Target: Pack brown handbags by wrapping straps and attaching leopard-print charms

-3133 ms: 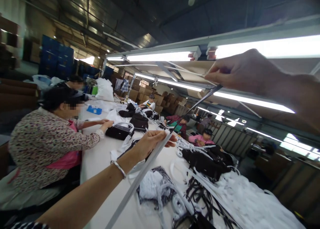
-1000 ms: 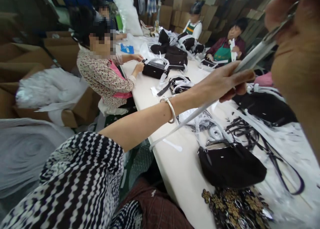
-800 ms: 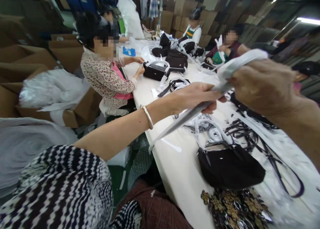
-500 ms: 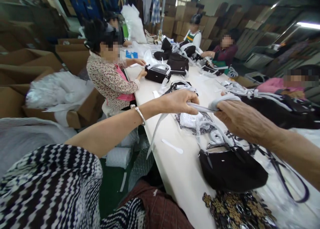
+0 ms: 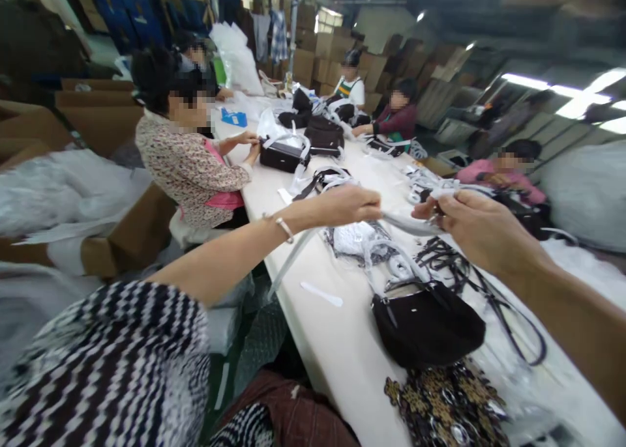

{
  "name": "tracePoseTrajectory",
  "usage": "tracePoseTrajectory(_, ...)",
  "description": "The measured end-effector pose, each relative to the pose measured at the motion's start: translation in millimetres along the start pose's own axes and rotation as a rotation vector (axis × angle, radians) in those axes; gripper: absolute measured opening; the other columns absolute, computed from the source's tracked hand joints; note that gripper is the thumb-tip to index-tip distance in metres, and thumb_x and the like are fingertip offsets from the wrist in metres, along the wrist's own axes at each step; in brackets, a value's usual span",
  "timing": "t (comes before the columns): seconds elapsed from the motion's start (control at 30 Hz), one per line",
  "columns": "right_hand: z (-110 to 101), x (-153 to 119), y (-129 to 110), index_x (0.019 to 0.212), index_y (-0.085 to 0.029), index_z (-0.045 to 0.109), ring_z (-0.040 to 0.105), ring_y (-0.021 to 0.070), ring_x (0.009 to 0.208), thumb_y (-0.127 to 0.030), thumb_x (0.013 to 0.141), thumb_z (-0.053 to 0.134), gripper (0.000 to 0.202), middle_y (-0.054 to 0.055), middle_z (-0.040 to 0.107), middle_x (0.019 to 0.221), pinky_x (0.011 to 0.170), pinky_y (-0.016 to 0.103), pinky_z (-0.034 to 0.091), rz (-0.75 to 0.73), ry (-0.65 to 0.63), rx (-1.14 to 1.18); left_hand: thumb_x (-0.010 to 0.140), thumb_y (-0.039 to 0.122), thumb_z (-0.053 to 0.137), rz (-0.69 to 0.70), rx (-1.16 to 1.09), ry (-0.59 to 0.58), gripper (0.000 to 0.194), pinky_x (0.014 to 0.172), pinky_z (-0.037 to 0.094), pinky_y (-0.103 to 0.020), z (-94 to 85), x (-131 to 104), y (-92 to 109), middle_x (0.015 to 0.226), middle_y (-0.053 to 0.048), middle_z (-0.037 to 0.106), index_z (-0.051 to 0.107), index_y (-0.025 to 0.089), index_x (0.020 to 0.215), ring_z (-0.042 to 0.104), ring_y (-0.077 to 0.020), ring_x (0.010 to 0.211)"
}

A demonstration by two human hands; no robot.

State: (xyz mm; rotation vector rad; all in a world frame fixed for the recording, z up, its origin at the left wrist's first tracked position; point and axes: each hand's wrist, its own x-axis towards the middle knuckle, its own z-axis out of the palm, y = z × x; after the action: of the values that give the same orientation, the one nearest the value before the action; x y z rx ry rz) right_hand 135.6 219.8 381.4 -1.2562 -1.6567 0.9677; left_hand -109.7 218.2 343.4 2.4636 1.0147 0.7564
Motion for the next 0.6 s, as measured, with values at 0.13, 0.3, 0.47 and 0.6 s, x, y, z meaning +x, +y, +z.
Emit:
tracePoseTrajectory(0.13, -20.8, 0.6, -18.3, 0.084, -0.015, 0.059, 0.068, 0.0117, 0.077, -0.012, 0.100, 0.037, 0.027, 0.001, 0.067, 0.079, 0.084, 0.034, 0.059, 0.168, 0.249, 0.738, 0.097, 0.041, 0.043, -0.180, -0.307, -0.048, 0.033, 0.058, 0.033, -0.023, 37.0, -34.9, 16.5, 0.069, 0.002, 0.053, 0.062, 0.015, 0.091, 0.046, -0.0116, 0.062)
tracePoseTrajectory(0.3, -33.9, -1.7, -32.8, 0.094, -0.013, 0.061, 0.069, 0.0075, 0.066, -0.008, 0.100, 0.039, 0.022, 0.002, 0.070, 0.079, 0.072, 0.021, 0.063, 0.272, 0.444, 1.057, 0.094, 0.057, 0.041, -0.352, -0.875, -0.027, 0.045, 0.041, 0.024, -0.020, 93.7, -51.8, 11.8, 0.056, 0.009, 0.041, 0.056, 0.015, 0.099, 0.031, -0.0068, 0.041)
tracePoseTrajectory(0.47, -49.1, -16.2, -43.8, 0.115, -0.011, 0.059, 0.070, 0.0069, 0.063, -0.016, 0.103, 0.040, 0.024, 0.004, 0.074, 0.084, 0.063, 0.015, 0.062, 0.318, 0.367, 1.220, 0.093, 0.059, 0.043, -0.382, -1.007, 0.024, 0.044, 0.041, 0.026, -0.018, 126.7, -50.9, 14.4, 0.053, 0.009, 0.043, 0.052, 0.016, 0.089, 0.033, -0.0058, 0.041)
tracePoseTrajectory(0.6, -62.5, -36.5, -49.3, 0.129, -0.008, 0.052, 0.071, 0.0073, 0.061, -0.023, 0.105, 0.038, 0.031, 0.003, 0.075, 0.081, 0.061, 0.014, 0.061, 0.354, 0.286, 1.333, 0.092, 0.062, 0.043, -0.351, -1.023, 0.026, 0.047, 0.043, 0.031, -0.019, 144.8, -52.6, 9.6, 0.053, 0.007, 0.045, 0.052, 0.016, 0.086, 0.037, -0.0072, 0.043)
